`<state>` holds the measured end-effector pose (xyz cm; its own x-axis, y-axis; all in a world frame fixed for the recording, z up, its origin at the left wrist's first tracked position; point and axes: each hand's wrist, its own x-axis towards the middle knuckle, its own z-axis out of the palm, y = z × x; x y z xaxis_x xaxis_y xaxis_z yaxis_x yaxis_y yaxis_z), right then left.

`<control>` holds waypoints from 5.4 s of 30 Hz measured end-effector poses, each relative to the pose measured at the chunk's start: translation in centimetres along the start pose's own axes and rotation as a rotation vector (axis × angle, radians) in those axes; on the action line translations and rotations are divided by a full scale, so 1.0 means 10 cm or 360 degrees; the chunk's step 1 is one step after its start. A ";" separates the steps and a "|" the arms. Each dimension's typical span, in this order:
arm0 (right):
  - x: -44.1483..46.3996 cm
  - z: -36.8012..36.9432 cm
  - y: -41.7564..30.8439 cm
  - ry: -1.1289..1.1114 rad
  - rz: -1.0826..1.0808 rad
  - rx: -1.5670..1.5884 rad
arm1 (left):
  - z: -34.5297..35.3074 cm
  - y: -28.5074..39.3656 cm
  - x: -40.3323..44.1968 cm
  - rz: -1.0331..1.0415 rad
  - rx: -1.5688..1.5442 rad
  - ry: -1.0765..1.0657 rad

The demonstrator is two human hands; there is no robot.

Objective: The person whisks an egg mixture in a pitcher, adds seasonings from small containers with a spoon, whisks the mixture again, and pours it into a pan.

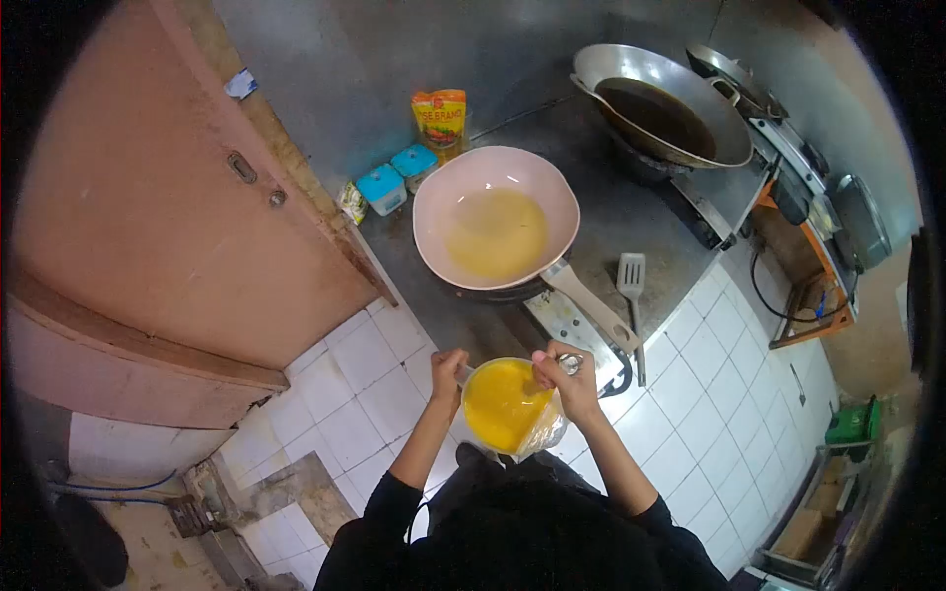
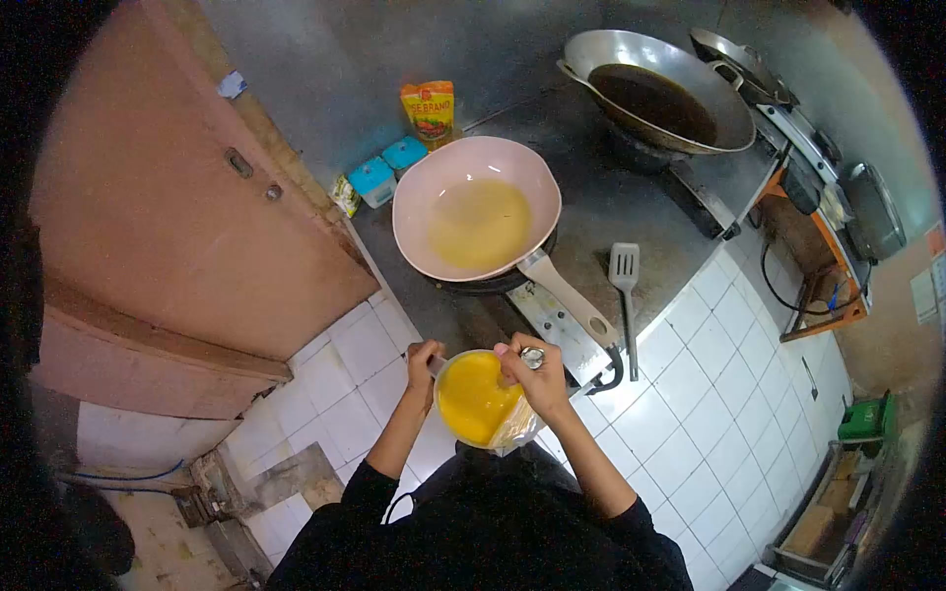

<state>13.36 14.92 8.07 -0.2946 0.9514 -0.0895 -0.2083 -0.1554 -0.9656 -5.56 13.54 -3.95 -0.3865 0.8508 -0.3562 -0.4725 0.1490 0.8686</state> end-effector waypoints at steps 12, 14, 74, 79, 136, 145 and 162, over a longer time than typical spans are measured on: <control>0.44 0.59 -0.72 -0.0384 0.0085 0.0094 | -0.34 0.88 -0.23 0.0049 -0.0228 0.0516; 0.54 0.76 -0.93 -0.0399 0.0036 0.0117 | -0.35 1.20 -0.23 0.0055 -0.0209 0.0502; 1.70 1.01 -1.36 0.0178 -0.1006 0.0247 | 0.86 3.24 1.10 -0.0203 -0.0016 -0.0072; 1.75 0.86 -1.35 0.0383 -0.0875 0.0389 | 1.11 3.05 1.39 -0.0229 0.0020 -0.0136; 2.18 0.53 -1.20 0.0882 -0.0654 0.0596 | 1.47 3.02 1.81 0.0012 0.0956 -0.0563; 2.18 0.52 -1.32 0.0619 -0.0797 0.0530 | 1.41 3.03 1.74 0.0171 0.0811 -0.0503; 2.42 0.62 -1.73 0.0301 -0.1088 0.0262 | 1.30 3.24 1.52 0.0343 0.0295 -0.0306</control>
<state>4.01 39.02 24.13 0.1149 0.8773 0.4659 -0.4299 0.4667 -0.7729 -16.43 37.85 23.27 -0.2971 0.9494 -0.1018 -0.2376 0.0298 0.9709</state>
